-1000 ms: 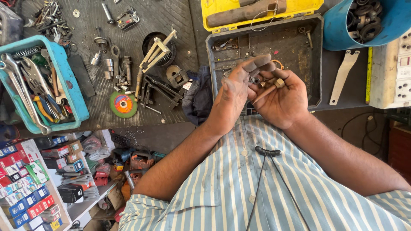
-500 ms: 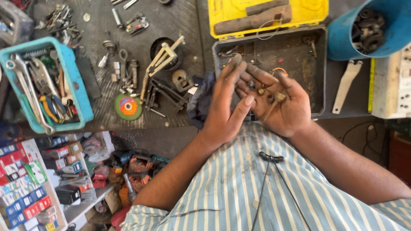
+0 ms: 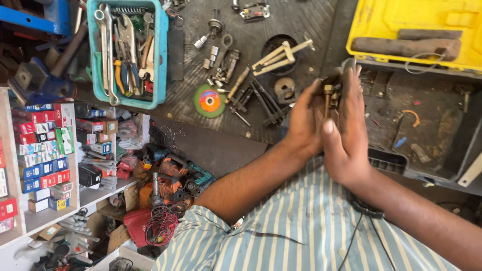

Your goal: The person sorts small metal hardware parts at a workbench, picking pieces one at a time and placing them into the tray of an open toolbox, occasionally reaching across the bench to gather more parts. They handle and turn pieces in their fingers before setting them in the toolbox.

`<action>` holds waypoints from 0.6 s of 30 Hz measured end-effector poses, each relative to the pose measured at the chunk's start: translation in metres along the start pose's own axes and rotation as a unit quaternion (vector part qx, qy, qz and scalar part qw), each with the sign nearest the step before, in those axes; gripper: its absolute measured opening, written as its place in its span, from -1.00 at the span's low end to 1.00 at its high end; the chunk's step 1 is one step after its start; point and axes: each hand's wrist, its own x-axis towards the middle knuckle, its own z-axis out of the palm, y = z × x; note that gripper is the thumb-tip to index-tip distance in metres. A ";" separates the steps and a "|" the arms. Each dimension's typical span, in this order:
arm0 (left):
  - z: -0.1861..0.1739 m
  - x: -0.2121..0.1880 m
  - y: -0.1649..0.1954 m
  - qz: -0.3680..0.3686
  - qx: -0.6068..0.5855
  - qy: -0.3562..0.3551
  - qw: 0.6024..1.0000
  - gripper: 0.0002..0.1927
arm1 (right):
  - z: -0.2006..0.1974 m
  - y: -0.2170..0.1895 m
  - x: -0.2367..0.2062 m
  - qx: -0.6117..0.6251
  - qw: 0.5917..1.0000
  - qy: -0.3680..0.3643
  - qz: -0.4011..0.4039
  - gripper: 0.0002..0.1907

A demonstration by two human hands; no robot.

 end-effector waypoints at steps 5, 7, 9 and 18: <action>0.019 0.023 0.111 0.062 0.008 -0.056 0.996 -0.67 | 0.002 0.004 -0.006 0.123 0.991 0.010 -0.059 -0.23; 0.031 0.053 0.183 0.228 0.213 -0.096 0.945 -0.64 | -0.006 0.010 -0.014 0.077 0.995 0.030 -0.049 -0.27; 0.047 0.074 0.275 0.264 0.320 0.033 0.909 -0.75 | -0.014 0.015 -0.028 -0.011 0.998 0.062 -0.009 -0.30; 0.037 0.107 0.434 0.249 0.967 -0.042 -0.020 -0.73 | -0.044 0.033 -0.125 -0.069 0.902 0.409 0.123 -0.48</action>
